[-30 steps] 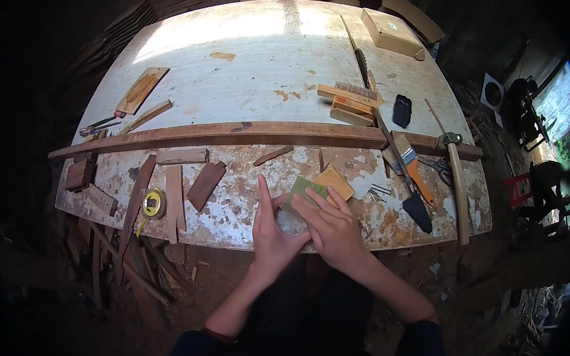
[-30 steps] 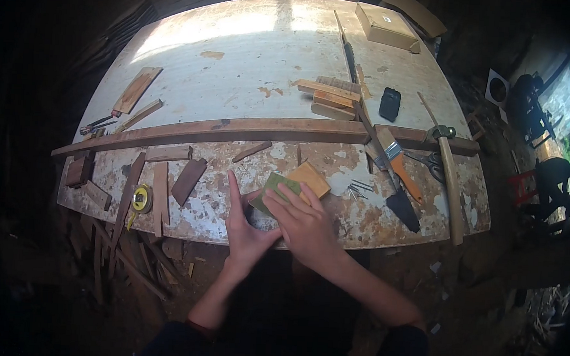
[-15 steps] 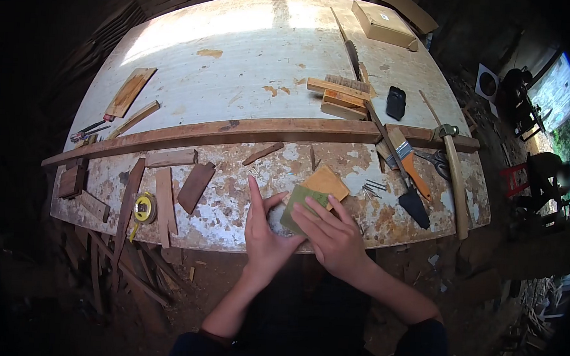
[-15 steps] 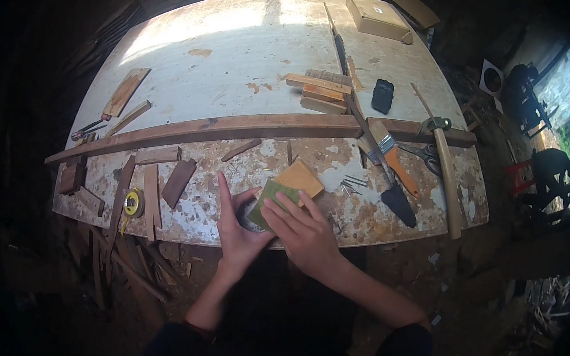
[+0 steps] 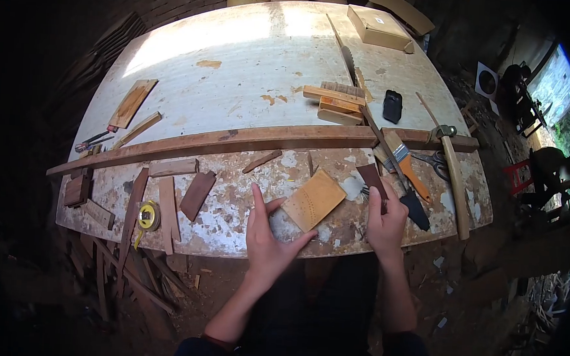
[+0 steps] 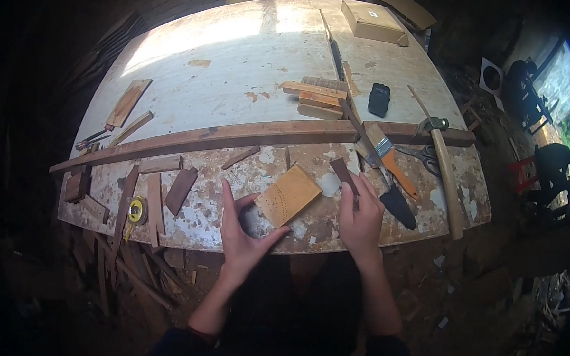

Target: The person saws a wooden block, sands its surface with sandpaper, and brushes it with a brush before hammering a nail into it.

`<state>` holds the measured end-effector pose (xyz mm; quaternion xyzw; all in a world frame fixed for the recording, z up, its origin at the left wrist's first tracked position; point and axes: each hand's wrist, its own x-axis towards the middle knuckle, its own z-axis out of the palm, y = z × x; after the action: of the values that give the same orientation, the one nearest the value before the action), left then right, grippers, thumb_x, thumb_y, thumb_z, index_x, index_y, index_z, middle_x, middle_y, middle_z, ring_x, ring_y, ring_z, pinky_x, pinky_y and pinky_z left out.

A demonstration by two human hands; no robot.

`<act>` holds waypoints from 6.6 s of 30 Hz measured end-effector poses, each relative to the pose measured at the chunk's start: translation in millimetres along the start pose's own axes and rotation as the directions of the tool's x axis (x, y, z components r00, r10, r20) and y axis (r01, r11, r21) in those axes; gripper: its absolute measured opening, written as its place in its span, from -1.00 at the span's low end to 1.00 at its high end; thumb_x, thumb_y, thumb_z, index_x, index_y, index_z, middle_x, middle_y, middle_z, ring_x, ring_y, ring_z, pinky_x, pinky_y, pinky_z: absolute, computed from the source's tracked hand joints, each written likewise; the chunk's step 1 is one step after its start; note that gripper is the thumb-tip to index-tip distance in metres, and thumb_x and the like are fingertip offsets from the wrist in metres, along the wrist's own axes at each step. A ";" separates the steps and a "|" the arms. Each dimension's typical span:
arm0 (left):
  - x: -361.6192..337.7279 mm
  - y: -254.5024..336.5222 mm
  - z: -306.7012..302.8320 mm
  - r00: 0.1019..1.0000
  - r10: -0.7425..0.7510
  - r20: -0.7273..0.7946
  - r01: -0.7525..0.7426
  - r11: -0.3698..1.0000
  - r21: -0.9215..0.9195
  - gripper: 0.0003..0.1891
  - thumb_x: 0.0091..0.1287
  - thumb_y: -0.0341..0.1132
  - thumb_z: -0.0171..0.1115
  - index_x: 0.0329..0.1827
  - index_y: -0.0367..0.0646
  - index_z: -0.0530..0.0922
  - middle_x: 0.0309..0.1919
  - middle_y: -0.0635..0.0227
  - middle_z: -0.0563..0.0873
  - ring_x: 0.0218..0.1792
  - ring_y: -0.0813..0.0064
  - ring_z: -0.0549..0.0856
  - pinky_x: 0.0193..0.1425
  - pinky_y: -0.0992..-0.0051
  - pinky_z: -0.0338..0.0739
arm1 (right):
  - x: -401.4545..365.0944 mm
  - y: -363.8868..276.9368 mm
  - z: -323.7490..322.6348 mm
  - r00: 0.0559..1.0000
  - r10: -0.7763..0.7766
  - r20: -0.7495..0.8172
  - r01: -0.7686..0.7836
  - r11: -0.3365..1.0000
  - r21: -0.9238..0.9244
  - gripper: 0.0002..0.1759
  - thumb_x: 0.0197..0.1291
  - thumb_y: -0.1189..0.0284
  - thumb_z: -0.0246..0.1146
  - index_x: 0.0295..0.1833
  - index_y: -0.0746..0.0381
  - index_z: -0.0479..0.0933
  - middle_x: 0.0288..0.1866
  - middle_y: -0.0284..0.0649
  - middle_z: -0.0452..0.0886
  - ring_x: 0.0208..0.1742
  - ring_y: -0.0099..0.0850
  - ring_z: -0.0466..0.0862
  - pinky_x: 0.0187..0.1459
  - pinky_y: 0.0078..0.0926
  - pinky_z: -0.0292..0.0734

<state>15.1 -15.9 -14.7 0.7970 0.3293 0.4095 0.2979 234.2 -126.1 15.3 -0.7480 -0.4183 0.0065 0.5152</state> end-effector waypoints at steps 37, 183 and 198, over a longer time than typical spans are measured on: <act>1.5 -1.1 -1.8 0.985 0.149 0.083 -0.160 0.976 0.147 -0.15 0.26 -0.28 0.76 0.60 -0.40 0.57 0.37 -0.11 0.74 0.38 -0.08 0.71 0.54 0.06 0.56 | -13.0 18.2 -4.8 0.993 -0.116 0.021 0.114 0.988 0.102 -0.69 0.39 0.61 0.46 0.22 0.30 0.82 0.28 -0.03 0.89 0.36 -0.06 0.84 0.44 -0.12 0.67; 139.4 -41.4 16.1 0.985 0.157 -0.070 -0.156 0.988 0.016 0.06 0.27 -0.21 0.81 0.77 -0.27 0.35 0.45 0.00 0.75 0.50 0.13 0.72 0.63 0.16 0.57 | 198.0 -117.3 42.0 0.749 -0.604 0.273 0.641 0.764 -0.068 -0.77 0.48 0.37 0.32 0.08 0.27 0.72 -0.33 -0.02 0.83 -0.27 0.04 0.87 -0.15 0.00 0.75; 144.4 -54.1 11.2 0.958 0.286 -0.007 -0.281 0.943 0.176 -0.06 0.05 -0.34 0.82 0.61 -0.17 0.64 0.43 0.16 0.74 0.41 0.04 0.70 0.56 0.14 0.59 | 195.1 -115.6 36.2 0.745 -0.587 0.316 0.630 0.775 -0.047 -0.74 0.52 0.34 0.24 0.01 0.32 0.68 -0.37 0.07 0.79 -0.26 0.10 0.84 -0.07 0.06 0.72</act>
<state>74.1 125.5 5.5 0.8521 0.2504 0.4308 0.1600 273.5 38.7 170.2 -0.5979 -0.7082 -0.0868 0.3653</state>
